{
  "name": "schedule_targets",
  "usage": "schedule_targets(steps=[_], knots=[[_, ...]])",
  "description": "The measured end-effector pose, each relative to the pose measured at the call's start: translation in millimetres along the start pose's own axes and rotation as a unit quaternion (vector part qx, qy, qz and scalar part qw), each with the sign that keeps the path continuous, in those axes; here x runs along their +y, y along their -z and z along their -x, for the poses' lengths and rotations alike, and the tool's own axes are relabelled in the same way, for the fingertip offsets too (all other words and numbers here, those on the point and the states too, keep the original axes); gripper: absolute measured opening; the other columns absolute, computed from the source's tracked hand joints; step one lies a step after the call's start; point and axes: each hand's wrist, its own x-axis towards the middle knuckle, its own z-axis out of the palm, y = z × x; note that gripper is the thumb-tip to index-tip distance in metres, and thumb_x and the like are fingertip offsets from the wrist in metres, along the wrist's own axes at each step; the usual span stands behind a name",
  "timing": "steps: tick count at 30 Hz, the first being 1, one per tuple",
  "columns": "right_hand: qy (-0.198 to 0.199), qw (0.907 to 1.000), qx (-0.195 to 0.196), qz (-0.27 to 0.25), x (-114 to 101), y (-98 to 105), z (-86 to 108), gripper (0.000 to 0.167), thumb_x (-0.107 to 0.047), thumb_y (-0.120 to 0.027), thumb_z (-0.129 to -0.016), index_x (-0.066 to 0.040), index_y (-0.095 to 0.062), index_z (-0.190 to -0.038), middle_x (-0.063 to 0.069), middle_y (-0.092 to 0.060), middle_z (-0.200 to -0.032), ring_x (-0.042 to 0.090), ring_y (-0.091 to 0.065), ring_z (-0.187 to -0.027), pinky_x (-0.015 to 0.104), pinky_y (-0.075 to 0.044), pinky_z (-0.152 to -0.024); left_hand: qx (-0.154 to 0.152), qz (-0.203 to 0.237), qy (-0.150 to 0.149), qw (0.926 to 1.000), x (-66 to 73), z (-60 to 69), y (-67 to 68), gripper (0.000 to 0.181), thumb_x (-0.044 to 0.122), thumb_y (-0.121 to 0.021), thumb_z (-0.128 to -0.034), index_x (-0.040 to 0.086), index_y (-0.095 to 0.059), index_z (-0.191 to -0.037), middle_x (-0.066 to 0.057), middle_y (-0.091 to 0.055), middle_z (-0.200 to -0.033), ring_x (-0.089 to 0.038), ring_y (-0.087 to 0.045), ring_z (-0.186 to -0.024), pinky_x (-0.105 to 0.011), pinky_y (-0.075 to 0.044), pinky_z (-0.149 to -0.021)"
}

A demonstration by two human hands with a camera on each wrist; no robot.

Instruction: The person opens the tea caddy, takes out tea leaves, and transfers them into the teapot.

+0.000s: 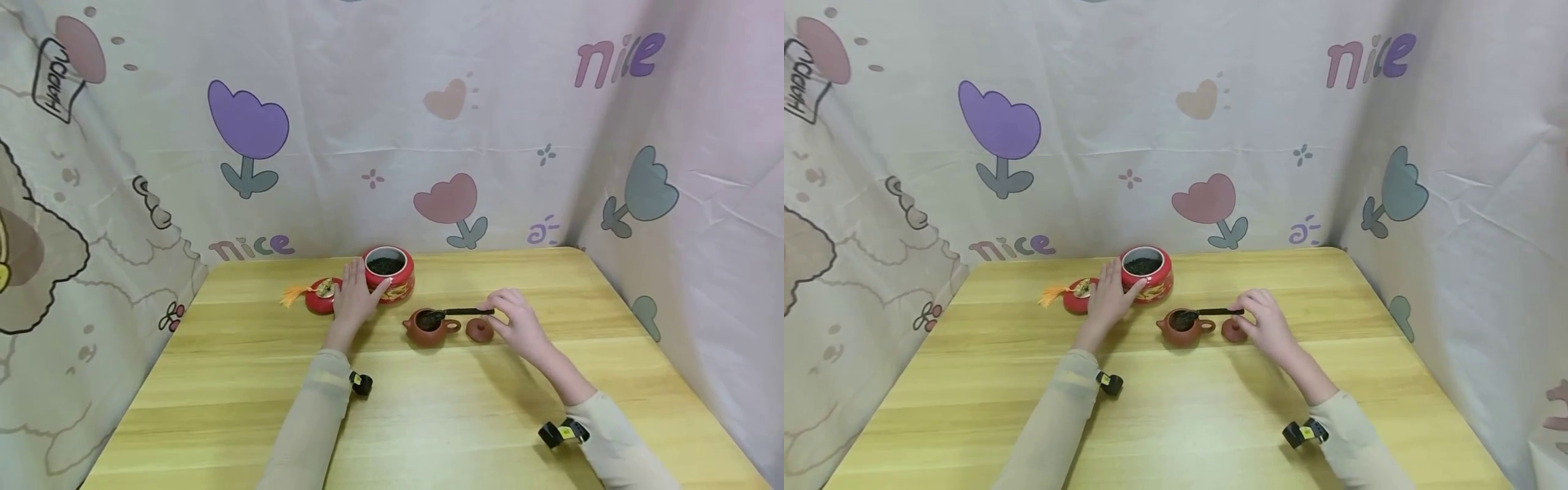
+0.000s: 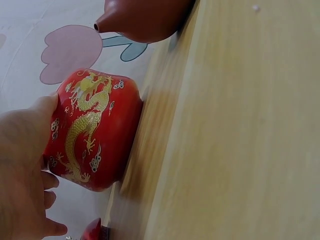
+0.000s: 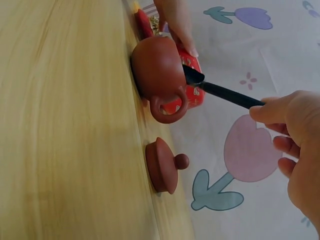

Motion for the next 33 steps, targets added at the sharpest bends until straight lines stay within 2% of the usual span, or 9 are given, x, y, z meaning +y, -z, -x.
schedule_targets(steps=[4,8,16,22,33], knots=[[0.051,0.9984,0.024,0.005,2.6,-2.1,0.3,0.03,0.01,-0.082,-0.062,-0.006,-0.072,-0.086,0.009,-0.066,-0.09,0.023,-0.053,-0.09,0.023,-0.04,-0.082,0.004,0.005,0.001,1.0,-1.1,1.0,0.2,0.097,0.072,-0.042,-0.09,0.011,-0.008,-0.158,-0.01,-0.011,-0.165,-0.03,-0.008,-0.154,-0.062,-0.014,-0.119],[0.07,0.997,0.03,0.012,4.7,-2.1,0.3,0.03,0.01,-0.082,-0.062,-0.005,-0.072,-0.087,0.011,-0.066,-0.09,0.024,-0.054,-0.089,0.022,-0.04,-0.081,0.007,-0.002,0.005,1.0,-2.1,0.9,-1.3,0.097,0.073,-0.041,-0.0895,0.012,-0.008,-0.158,-0.01,-0.012,-0.165,-0.029,-0.008,-0.154,-0.062,-0.014,-0.119],[0.034,0.9992,0.022,0.003,6.3,1.7,-5.0,0.027,0.009,-0.081,-0.067,-0.005,-0.073,-0.089,0.008,-0.067,-0.091,0.023,-0.054,-0.091,0.018,-0.04,-0.083,0.003,0.004,0.002,1.0,-1.6,0.7,0.2,0.098,0.073,-0.04,-0.0894,0.016,-0.002,-0.158,-0.007,-0.003,-0.166,-0.026,0.0,-0.154,-0.061,-0.012,-0.12],[0.025,0.9994,0.024,-0.002,6.4,4.9,-12.6,0.027,0.008,-0.081,-0.068,-0.006,-0.074,-0.09,0.008,-0.068,-0.091,0.022,-0.054,-0.091,0.018,-0.04,-0.082,0.006,-0.01,-0.004,0.9999,0.0,1.9,-1.0,0.098,0.073,-0.04,-0.0897,0.014,-0.003,-0.158,-0.007,-0.004,-0.166,-0.026,0.0,-0.154,-0.06,-0.012,-0.12],[0.012,0.9997,0.018,0.006,-0.7,-2.0,-51.6,0.021,0.001,-0.079,-0.075,-0.006,-0.073,-0.094,0.009,-0.069,-0.094,0.026,-0.055,-0.094,0.036,-0.041,-0.083,0.005,-0.009,0.0,0.9999,1.3,2.3,3.5,0.096,0.072,-0.041,-0.09,0.014,-0.006,-0.158,-0.006,-0.007,-0.166,-0.025,-0.001,-0.154,-0.059,-0.012,-0.121]])
